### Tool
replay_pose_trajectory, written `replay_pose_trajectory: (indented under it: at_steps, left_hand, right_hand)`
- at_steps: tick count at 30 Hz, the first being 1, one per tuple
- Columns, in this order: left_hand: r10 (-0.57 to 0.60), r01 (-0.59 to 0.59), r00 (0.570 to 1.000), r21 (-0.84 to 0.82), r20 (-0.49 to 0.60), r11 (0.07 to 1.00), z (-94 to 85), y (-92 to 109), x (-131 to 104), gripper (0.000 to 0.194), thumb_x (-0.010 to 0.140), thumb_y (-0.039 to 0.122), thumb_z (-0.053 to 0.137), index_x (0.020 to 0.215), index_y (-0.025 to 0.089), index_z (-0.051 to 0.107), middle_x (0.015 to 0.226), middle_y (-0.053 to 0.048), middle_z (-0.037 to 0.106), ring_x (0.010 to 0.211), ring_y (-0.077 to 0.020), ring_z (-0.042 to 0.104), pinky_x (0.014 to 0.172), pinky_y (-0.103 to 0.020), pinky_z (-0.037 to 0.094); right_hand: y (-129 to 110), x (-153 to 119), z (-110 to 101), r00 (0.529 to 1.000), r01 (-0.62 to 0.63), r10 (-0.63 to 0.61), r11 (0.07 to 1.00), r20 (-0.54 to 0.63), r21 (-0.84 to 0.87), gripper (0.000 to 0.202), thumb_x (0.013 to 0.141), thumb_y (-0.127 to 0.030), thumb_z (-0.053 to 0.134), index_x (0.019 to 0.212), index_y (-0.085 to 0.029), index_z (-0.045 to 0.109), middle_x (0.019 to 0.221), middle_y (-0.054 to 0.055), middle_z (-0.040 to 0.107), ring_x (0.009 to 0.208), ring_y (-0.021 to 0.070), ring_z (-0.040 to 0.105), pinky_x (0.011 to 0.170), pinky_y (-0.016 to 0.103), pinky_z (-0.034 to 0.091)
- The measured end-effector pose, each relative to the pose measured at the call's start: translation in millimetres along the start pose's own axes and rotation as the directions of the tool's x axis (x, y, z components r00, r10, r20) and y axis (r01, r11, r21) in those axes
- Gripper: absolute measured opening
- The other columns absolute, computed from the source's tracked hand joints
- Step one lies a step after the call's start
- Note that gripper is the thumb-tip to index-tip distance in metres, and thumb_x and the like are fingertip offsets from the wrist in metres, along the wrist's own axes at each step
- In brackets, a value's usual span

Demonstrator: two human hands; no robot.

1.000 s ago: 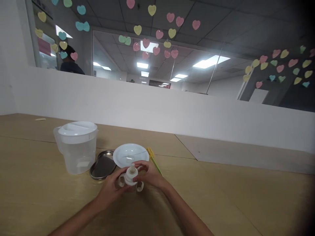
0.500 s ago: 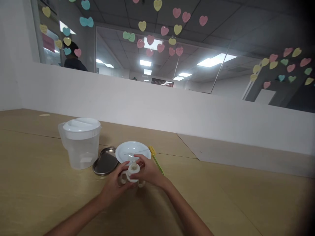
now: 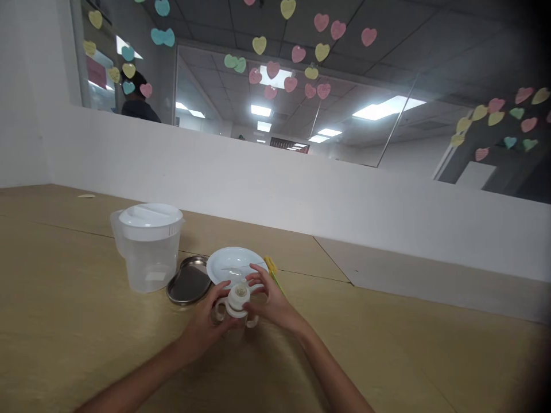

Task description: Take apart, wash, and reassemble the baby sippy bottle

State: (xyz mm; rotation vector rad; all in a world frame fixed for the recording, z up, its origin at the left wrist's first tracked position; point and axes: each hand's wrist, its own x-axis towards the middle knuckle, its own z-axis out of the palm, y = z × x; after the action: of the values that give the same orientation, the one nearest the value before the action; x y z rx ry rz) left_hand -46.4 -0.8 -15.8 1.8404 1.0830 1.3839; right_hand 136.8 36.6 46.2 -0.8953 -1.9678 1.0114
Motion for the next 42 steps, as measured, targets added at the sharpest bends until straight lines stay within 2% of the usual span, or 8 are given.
replay_pose_trajectory:
  at_steps: [4, 9, 14, 21, 27, 33, 38, 42]
  left_hand:
    - [-0.004, 0.004, 1.000, -0.003, 0.000, 1.000, 0.7, 0, -1, 0.063, 0.074, 0.035, 0.063, 0.128, 0.023, 0.032, 0.122, -0.010, 0.055, 0.111, -0.0231, 0.052, 0.094, -0.039, 0.041]
    - [-0.023, 0.024, 1.000, 0.005, -0.012, 1.000, 1.2, -1, -2, 0.061, 0.075, 0.035, 0.063, 0.127, 0.023, 0.034, 0.121, -0.009, 0.056, 0.107, -0.0224, 0.055, 0.092, -0.039, 0.042]
    - [-0.015, 0.015, 1.000, -0.011, 0.000, 1.000, 0.8, -5, -1, 0.062, 0.074, 0.035, 0.064, 0.128, 0.024, 0.034, 0.122, -0.009, 0.055, 0.109, -0.0223, 0.054, 0.093, -0.038, 0.043]
    - [-0.030, 0.030, 0.999, -0.007, 0.014, 1.000, 0.6, -3, -2, 0.061, 0.076, 0.036, 0.062, 0.128, 0.022, 0.035, 0.125, -0.010, 0.054, 0.112, -0.0227, 0.052, 0.096, -0.039, 0.040]
    - [-0.012, 0.012, 1.000, -0.004, 0.014, 1.000, 0.4, -3, -2, 0.058, 0.077, 0.036, 0.061, 0.128, 0.023, 0.036, 0.124, -0.010, 0.054, 0.113, -0.0230, 0.052, 0.096, -0.040, 0.040]
    - [0.028, -0.028, 1.000, 0.050, -0.006, 0.998, 0.4, -6, -4, 0.057, 0.076, 0.035, 0.061, 0.127, 0.022, 0.038, 0.125, -0.011, 0.054, 0.114, -0.0231, 0.052, 0.097, -0.040, 0.039]
    - [0.033, -0.033, 0.999, 0.077, -0.004, 0.996, 0.4, -8, -4, 0.056, 0.078, 0.035, 0.059, 0.128, 0.024, 0.037, 0.126, -0.010, 0.054, 0.115, -0.0217, 0.051, 0.097, -0.038, 0.040]
    - [0.033, -0.033, 0.999, 0.065, 0.005, 0.997, 0.2, -5, -4, 0.056, 0.078, 0.035, 0.060, 0.127, 0.023, 0.038, 0.126, -0.010, 0.053, 0.114, -0.0219, 0.051, 0.097, -0.039, 0.040]
  right_hand:
    - [-5, -7, -4, 0.986, -0.051, 0.032, 0.992, 0.161, 0.112, 0.079, 0.063, -0.019, 0.070, 0.132, -0.028, 0.031, 0.124, 0.007, 0.047, 0.108, 0.0188, 0.052, 0.091, 0.035, 0.042]
    - [-16, -2, 5, 0.998, -0.063, 0.064, 0.997, -0.021, 0.037, 0.058, 0.061, -0.022, 0.072, 0.115, -0.023, 0.050, 0.102, 0.003, 0.057, 0.092, 0.0179, 0.058, 0.082, 0.033, 0.047]
    - [-24, 4, -7, 0.999, 0.021, -0.020, 0.999, -0.031, 0.036, 0.049, 0.060, -0.021, 0.073, 0.106, -0.024, 0.059, 0.109, 0.003, 0.056, 0.098, 0.0186, 0.055, 0.085, 0.033, 0.045]
    - [-51, 9, -23, 0.997, -0.023, 0.037, 0.977, -0.061, 0.213, 0.052, 0.058, -0.023, 0.074, 0.108, -0.021, 0.058, 0.098, 0.002, 0.059, 0.086, 0.0151, 0.056, 0.076, 0.028, 0.047]
    - [-68, 26, -42, 0.963, 0.098, -0.039, 0.972, -0.267, 0.213, 0.053, 0.056, -0.026, 0.076, 0.107, -0.020, 0.059, 0.094, 0.003, 0.060, 0.085, 0.0158, 0.055, 0.079, 0.030, 0.047]
    - [-29, 50, -46, 0.928, 0.095, -0.057, 0.992, -0.368, 0.086, 0.053, 0.058, -0.024, 0.071, 0.109, -0.017, 0.057, 0.102, 0.006, 0.059, 0.090, 0.0178, 0.055, 0.081, 0.033, 0.047]
    - [18, 67, -42, 0.889, 0.054, -0.144, 0.976, -0.434, -0.212, 0.046, 0.060, -0.016, 0.064, 0.106, -0.016, 0.058, 0.111, 0.009, 0.056, 0.101, 0.0206, 0.053, 0.089, 0.037, 0.042]
    - [32, 70, -34, 0.904, 0.030, -0.143, 0.962, -0.404, -0.273, 0.045, 0.060, -0.012, 0.063, 0.105, -0.015, 0.058, 0.110, 0.009, 0.056, 0.104, 0.0209, 0.051, 0.094, 0.037, 0.037]
